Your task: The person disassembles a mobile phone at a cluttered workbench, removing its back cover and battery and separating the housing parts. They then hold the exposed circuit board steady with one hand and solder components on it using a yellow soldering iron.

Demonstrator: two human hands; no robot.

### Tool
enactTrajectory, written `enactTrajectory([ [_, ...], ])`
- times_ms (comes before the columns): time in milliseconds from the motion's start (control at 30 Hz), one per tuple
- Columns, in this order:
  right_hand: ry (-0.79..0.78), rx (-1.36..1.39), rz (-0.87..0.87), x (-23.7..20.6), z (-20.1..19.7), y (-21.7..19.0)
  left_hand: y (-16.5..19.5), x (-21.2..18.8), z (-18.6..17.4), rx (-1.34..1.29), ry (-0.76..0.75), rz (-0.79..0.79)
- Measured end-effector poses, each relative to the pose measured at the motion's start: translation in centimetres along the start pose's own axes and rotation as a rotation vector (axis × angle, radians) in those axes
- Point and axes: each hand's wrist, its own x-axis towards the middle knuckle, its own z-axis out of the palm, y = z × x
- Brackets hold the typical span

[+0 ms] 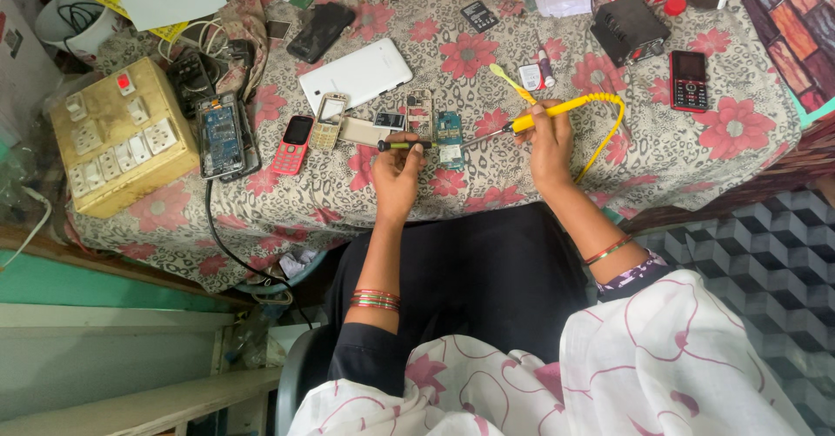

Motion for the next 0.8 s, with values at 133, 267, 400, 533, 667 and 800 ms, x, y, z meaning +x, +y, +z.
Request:
enactTrajectory([
  [133, -0.003, 0.030, -0.012, 0.02, 0.01, 0.10, 0.18, -0.08, 0.02, -0.015, 0.002, 0.013],
  [267, 0.016, 0.003, -0.004, 0.10, 0.02, 0.10, 0.37, -0.02, 0.14, -0.019, 0.007, 0.013],
  [400, 0.019, 0.024, -0.012, 0.15, 0.02, 0.10, 0.45, 0.00, 0.11, 0.000, 0.003, 0.009],
  [533, -0.003, 0.069, -0.013, 0.05, -0.13, 0.09, 0.34, 0.05, 0.10, -0.024, -0.001, 0.013],
  [667, -0.005, 0.074, -0.018, 0.04, -0.14, 0.12, 0.18, 0.15, 0.13, -0.040, -0.008, 0.025],
  [800, -0.018, 0.075, -0.027, 0.03, -0.12, 0.04, 0.16, 0.17, 0.04, -0.005, -0.003, 0.027],
])
